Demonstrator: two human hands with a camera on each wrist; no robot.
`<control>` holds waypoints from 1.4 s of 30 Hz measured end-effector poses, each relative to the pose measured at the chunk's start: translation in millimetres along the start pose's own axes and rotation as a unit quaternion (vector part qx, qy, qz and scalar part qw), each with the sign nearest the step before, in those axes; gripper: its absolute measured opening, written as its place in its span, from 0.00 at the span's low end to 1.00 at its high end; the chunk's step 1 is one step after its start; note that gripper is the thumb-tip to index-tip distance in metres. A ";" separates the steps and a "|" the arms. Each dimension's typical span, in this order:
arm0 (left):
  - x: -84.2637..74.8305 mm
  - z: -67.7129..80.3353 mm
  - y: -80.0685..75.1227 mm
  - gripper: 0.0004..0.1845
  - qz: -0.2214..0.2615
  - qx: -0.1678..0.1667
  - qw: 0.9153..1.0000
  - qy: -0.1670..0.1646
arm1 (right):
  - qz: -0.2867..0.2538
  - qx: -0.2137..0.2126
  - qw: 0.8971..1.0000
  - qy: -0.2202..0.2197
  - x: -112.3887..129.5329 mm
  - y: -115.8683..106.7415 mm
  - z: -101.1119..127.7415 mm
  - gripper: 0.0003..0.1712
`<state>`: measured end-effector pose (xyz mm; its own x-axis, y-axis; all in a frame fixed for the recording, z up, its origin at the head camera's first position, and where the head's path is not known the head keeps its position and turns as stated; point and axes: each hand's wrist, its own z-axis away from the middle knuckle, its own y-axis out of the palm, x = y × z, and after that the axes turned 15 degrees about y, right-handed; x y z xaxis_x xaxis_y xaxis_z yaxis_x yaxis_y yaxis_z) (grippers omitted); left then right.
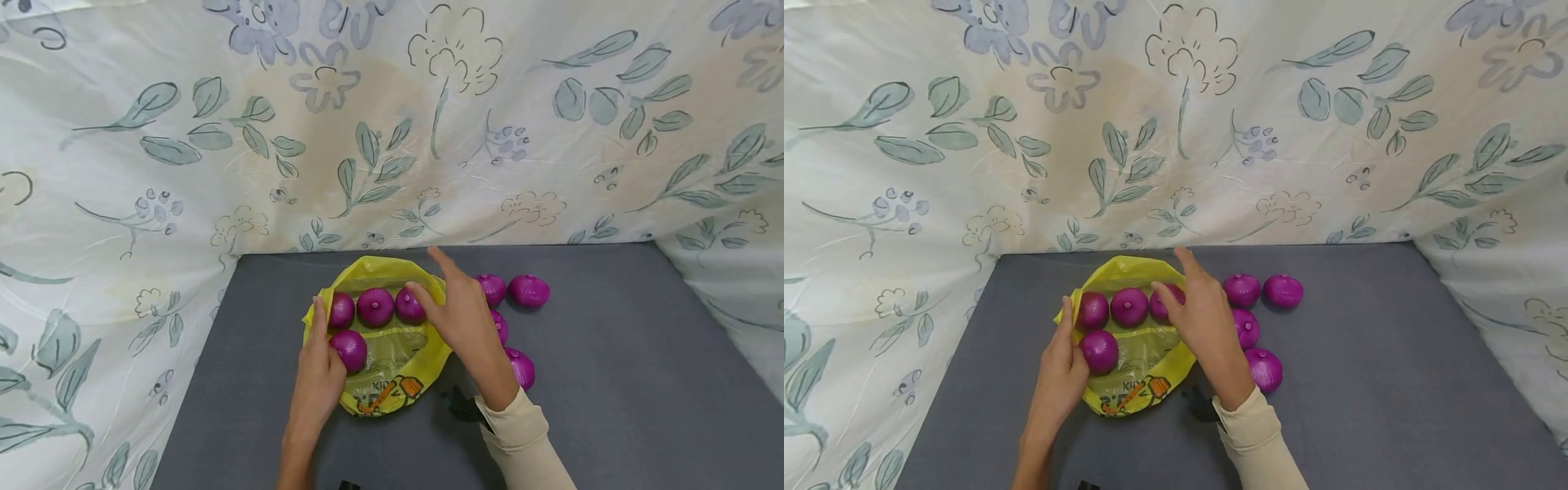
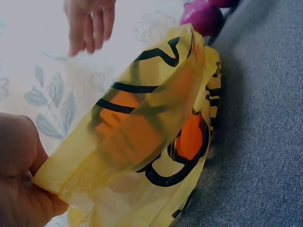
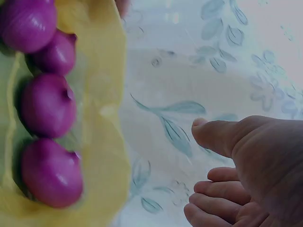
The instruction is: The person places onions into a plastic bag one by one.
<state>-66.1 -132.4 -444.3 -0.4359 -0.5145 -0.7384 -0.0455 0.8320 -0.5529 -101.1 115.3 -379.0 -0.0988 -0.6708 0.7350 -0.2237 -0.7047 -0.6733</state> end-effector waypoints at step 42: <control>-0.2 -5.7 4.6 0.45 0.004 0.013 0.999 -0.032 | -0.033 -0.165 0.978 0.127 -85.9 -114.9 25.1 0.50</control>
<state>-71.4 -127.3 -444.5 -0.3773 -0.5207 -0.7658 -0.0191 0.8312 -0.5557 -42.5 248.2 -366.9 -0.3028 -0.5179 0.8001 -0.5337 -0.6034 -0.5925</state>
